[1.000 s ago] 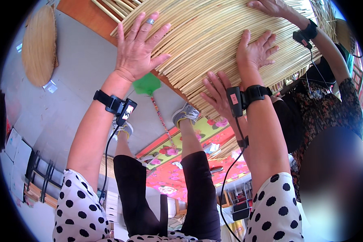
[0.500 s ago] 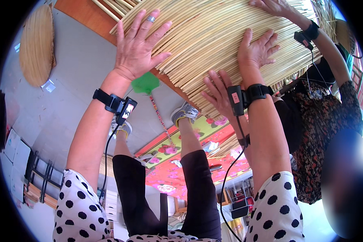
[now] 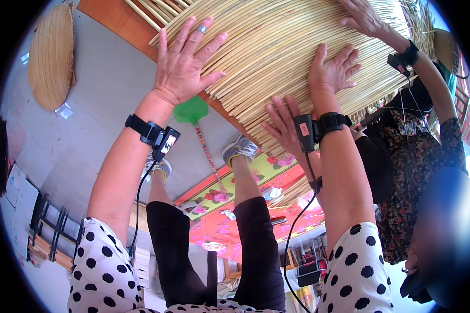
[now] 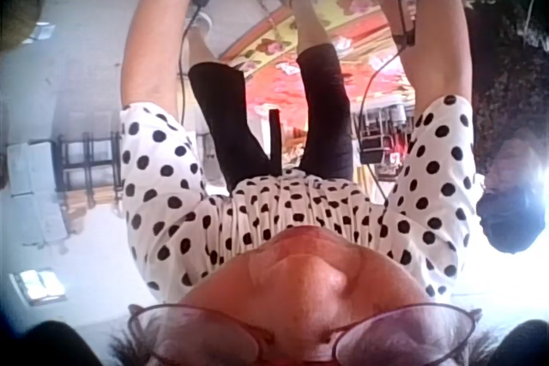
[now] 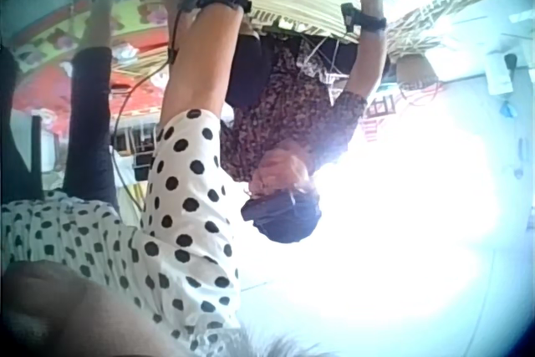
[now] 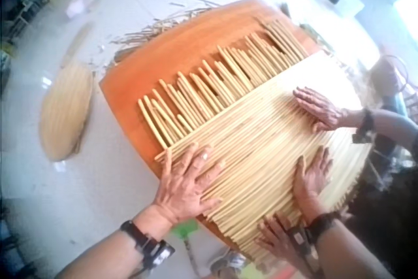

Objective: The person weaves a large, circular bamboo mat by hand, using a thin string to bind the bamboo strips together. They use scissors to trim the excess string and adjust the mat's shape. Another person is visible in the background working on a similar mat.

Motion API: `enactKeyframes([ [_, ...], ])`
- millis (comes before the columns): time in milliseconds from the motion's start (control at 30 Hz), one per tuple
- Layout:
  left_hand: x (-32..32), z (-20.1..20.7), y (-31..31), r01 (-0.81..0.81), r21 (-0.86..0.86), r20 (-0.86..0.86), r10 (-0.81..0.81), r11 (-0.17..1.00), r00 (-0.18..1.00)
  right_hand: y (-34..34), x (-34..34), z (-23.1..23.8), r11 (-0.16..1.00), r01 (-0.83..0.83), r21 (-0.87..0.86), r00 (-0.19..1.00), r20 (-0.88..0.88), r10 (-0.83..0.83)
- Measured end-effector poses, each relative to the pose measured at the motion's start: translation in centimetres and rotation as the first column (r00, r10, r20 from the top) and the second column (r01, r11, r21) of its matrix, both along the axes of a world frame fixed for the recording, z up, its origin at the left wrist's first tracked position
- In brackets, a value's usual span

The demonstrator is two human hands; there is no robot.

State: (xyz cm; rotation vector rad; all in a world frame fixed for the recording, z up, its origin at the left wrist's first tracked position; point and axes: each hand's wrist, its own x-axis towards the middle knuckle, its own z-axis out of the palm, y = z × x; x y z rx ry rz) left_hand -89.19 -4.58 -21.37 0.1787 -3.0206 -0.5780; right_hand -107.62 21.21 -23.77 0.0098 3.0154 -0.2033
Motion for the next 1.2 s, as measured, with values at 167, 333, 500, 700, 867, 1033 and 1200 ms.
enactKeyframes([
  [167,0.0,0.7,-0.1,-0.001,-0.029,0.041,0.002,1.0,0.999,-0.3,0.0,0.1,1.0,0.008,0.003,1.0,0.005,-0.008],
  [333,-1.0,2.8,2.2,-0.008,-0.015,0.062,0.009,1.0,0.998,-0.2,0.1,0.3,1.0,0.0,0.021,1.0,-0.014,0.0],
  [500,-1.7,0.4,3.8,0.088,0.007,0.086,-0.088,0.996,0.992,-0.2,0.0,0.0,1.0,-0.014,0.02,1.0,-0.021,0.014],
  [700,-1.9,-0.4,3.6,0.114,-0.052,0.084,-0.109,0.992,0.99,0.0,0.1,0.1,1.0,-0.009,-0.013,1.0,-0.028,0.008],
  [867,-2.1,-0.6,3.0,0.126,-0.065,0.108,-0.118,0.99,0.987,-0.4,-0.1,-0.3,0.999,-0.025,0.033,0.999,-0.025,0.026],
  [1033,-2.5,-0.1,3.4,0.129,-0.01,0.18,-0.125,0.992,0.976,-0.8,0.3,0.4,0.995,-0.014,0.1,1.0,-0.015,0.015],
  [1200,-2.2,-0.1,3.1,0.106,0.01,0.133,-0.107,0.994,0.985,-4.8,2.6,1.4,0.978,-0.195,-0.076,0.98,-0.049,0.192],
])
